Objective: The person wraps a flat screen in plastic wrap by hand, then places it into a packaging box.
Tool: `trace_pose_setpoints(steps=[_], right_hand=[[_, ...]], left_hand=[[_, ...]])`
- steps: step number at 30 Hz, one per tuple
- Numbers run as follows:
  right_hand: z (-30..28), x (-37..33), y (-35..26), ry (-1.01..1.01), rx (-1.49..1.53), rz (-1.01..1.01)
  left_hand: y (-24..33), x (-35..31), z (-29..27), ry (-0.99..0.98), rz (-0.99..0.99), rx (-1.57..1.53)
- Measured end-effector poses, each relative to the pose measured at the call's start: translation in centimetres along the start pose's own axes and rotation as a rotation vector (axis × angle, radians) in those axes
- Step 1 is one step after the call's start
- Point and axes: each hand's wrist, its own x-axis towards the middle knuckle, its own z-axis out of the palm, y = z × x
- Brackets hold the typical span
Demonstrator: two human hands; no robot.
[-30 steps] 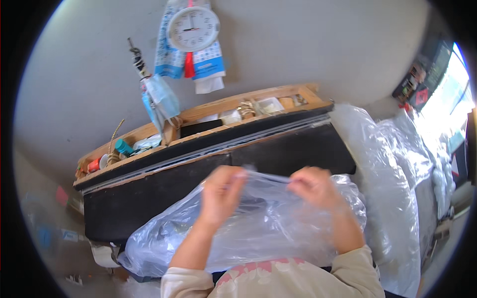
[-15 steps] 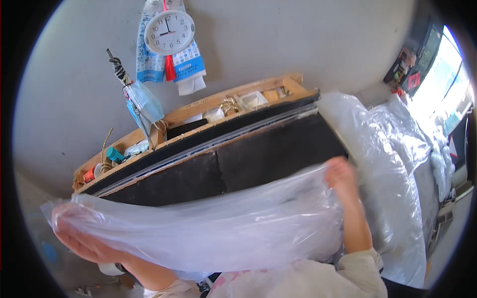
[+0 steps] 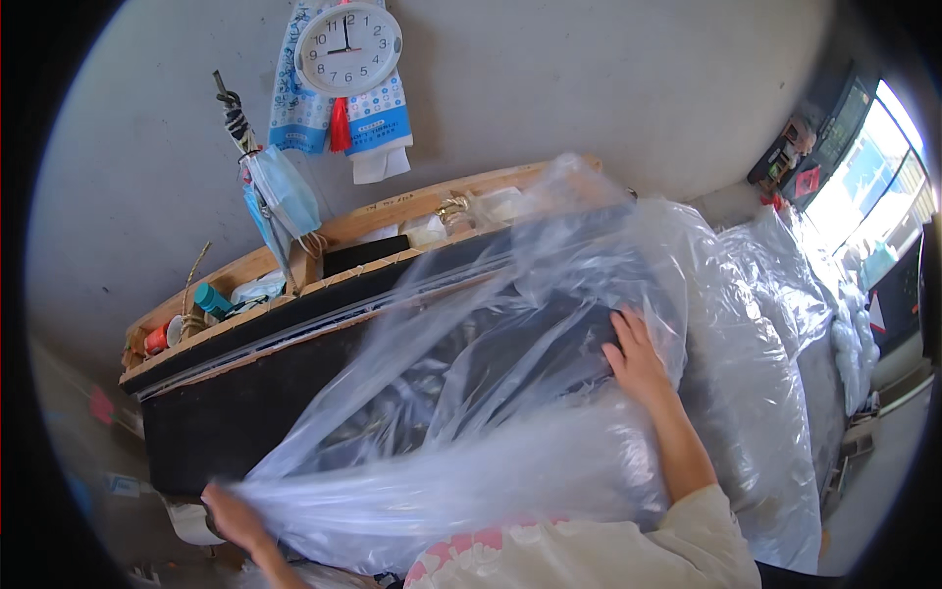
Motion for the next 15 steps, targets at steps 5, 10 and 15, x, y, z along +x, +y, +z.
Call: trace_pose_setpoints(steps=[5, 10, 15], right_hand=[[0.4, -1.7, 6.4, 0.523, 0.546, 0.771], [-1.5, -2.3, 13.5, 0.19, 0.257, 0.787], [-5.4, 1.4, 11.5, 0.526, -0.234, 0.241]], left_hand=[[6.4, 4.1, -6.6, -0.041, -0.259, 0.265], [5.1, 8.6, -2.3, 0.185, -0.327, -0.456], [11.1, 9.8, -0.6, 0.164, -0.499, -0.894]])
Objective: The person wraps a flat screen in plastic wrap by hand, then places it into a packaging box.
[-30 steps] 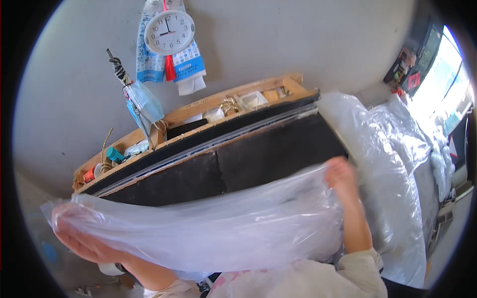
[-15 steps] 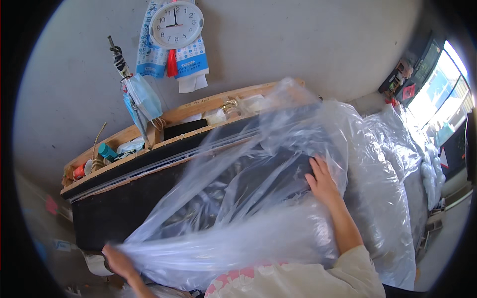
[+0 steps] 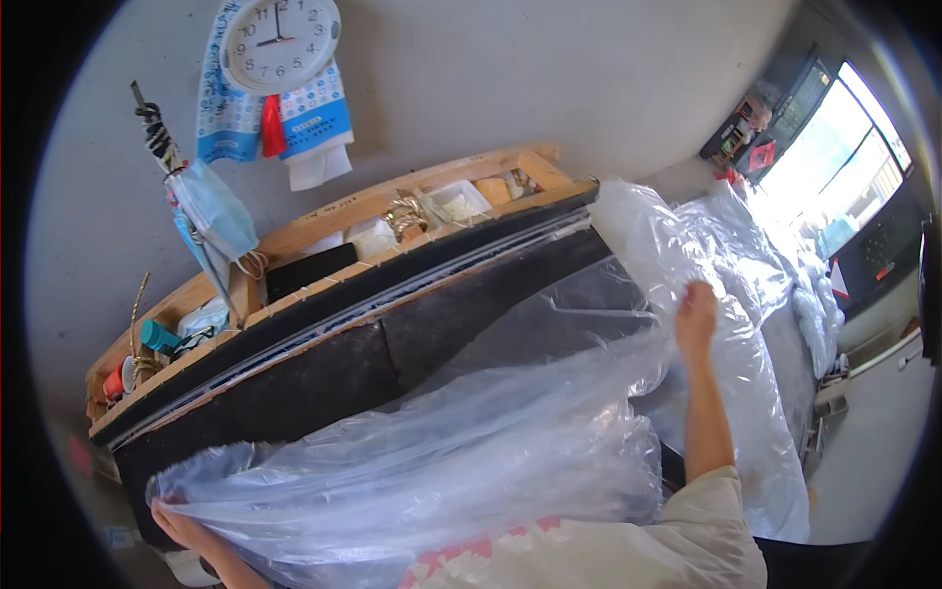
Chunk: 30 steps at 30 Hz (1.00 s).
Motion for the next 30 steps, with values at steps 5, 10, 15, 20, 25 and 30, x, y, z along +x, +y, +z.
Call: trace_pose_setpoints(steps=[5, 10, 15, 20, 25, 30], right_hand=[[1.3, -3.2, -17.1, -0.509, 0.293, -0.666], [6.4, 1.4, -16.6, -0.587, 0.085, -0.253], [8.3, 4.9, -9.0, -0.293, 0.12, -0.432], [-7.6, -0.1, -35.8, -0.541, 1.269, -0.761], [-6.3, -14.9, -37.1, -1.219, 0.575, -1.785], [-9.0, -10.4, -42.2, -1.286, 1.255, -1.025]], left_hand=[[-2.8, 7.6, 0.9, 0.145, 0.391, 0.629], [-8.1, 14.1, -10.3, -0.008, 0.351, 1.02], [-1.8, 6.2, 1.6, -0.079, 0.717, 1.165], [-1.3, 7.0, -2.9, 0.092, 0.361, 0.986], [-1.4, 6.7, -0.5, 0.044, 0.371, 0.878], [-0.6, 6.0, -2.5, 0.02, 0.318, 0.921]])
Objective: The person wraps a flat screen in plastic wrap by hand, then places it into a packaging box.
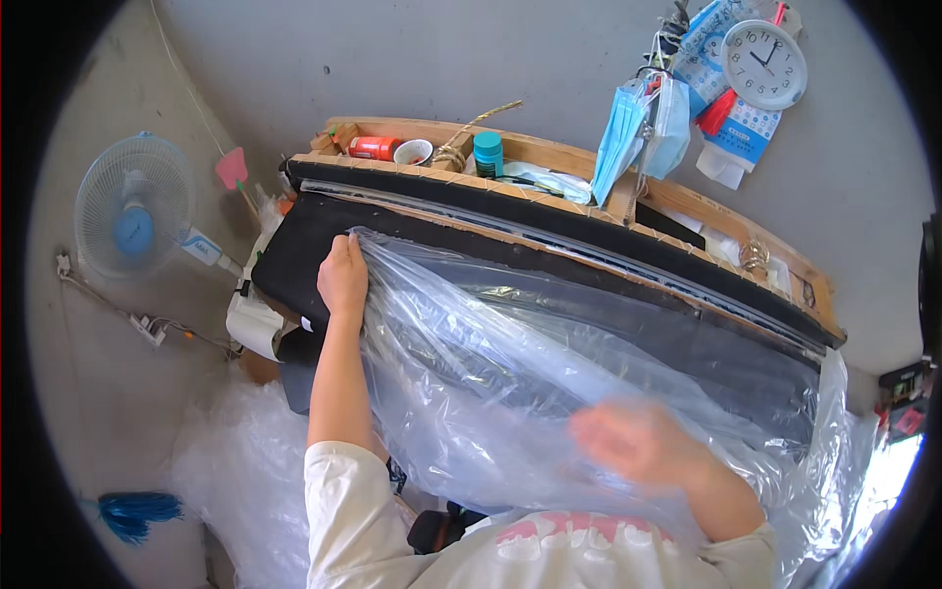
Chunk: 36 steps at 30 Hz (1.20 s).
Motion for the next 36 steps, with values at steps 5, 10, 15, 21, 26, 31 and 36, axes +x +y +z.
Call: trace_pose_setpoints(steps=[5, 10, 15, 21, 26, 31, 36], right_hand=[[-0.2, 5.1, 2.8, 0.035, -0.58, 0.155], [-5.4, 2.5, -0.2, 0.207, 0.56, 0.433], [-10.0, -12.8, 0.6, 0.172, -0.901, 0.708], [-20.9, -30.4, -9.3, 1.19, -0.518, 0.37], [-21.5, -27.9, -4.3, 0.897, -0.928, 0.84], [-9.6, -25.7, 1.7, 0.764, 0.012, 0.547], [-12.3, -28.7, -9.7, 0.561, -0.238, 0.5]], left_hand=[[0.8, 0.0, 0.9, -0.008, 0.005, -0.024], [0.8, -0.1, 1.8, 0.009, 0.105, -0.005], [-2.9, 0.7, 1.2, -0.043, 0.15, -0.025], [-1.8, 1.4, 3.4, -0.115, 0.121, 0.095], [-2.7, 1.1, 3.0, -0.083, 0.179, 0.102], [-3.1, 1.4, 4.0, -0.172, 0.118, 0.097], [-3.6, 2.3, 3.8, -0.187, 0.034, 0.169]])
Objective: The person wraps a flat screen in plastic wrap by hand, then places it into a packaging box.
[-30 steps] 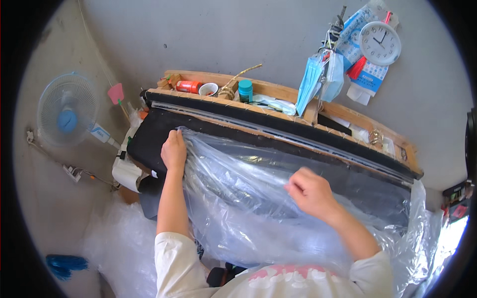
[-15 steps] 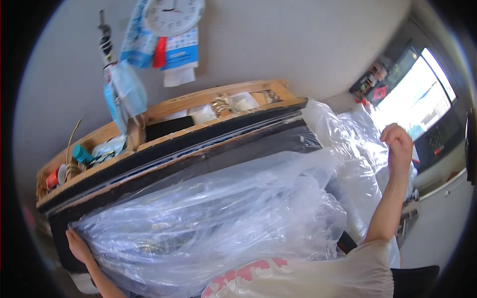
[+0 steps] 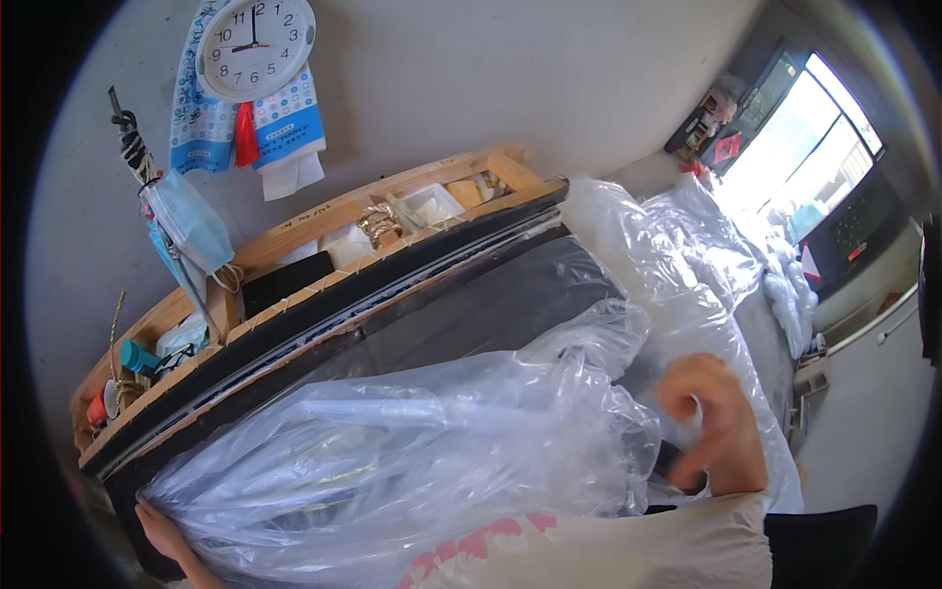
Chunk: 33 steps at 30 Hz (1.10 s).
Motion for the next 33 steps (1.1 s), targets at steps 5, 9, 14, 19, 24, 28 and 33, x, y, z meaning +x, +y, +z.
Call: trace_pose_setpoints(steps=[5, 9, 14, 19, 24, 28, 33], right_hand=[[5.8, 6.7, 6.2, 0.145, -0.899, -0.337], [7.2, 2.5, 6.3, 0.843, 0.895, 0.28], [-6.3, 1.1, 2.5, 0.203, -0.893, 0.196], [-22.8, -0.7, 2.4, 1.156, -1.766, 0.779], [-3.2, 8.0, 5.8, 1.033, -0.461, 0.014], [4.2, 8.3, 16.6, 0.476, -0.912, 0.18], [7.8, -0.9, 20.1, 0.269, -0.896, 0.587]], left_hand=[[0.7, 0.5, -0.3, -0.002, 0.015, -0.009], [-0.3, 0.2, 1.9, 0.069, 0.109, -0.007], [-1.7, 0.1, -0.9, 0.001, 0.021, 0.039], [1.3, 0.4, 0.9, -0.031, 0.012, -0.022], [-1.6, 0.4, -0.4, -0.021, -0.014, 0.063], [-1.0, 0.8, 0.2, 0.011, 0.002, 0.065], [-5.5, 2.6, -0.4, -0.028, -0.031, 0.107]])
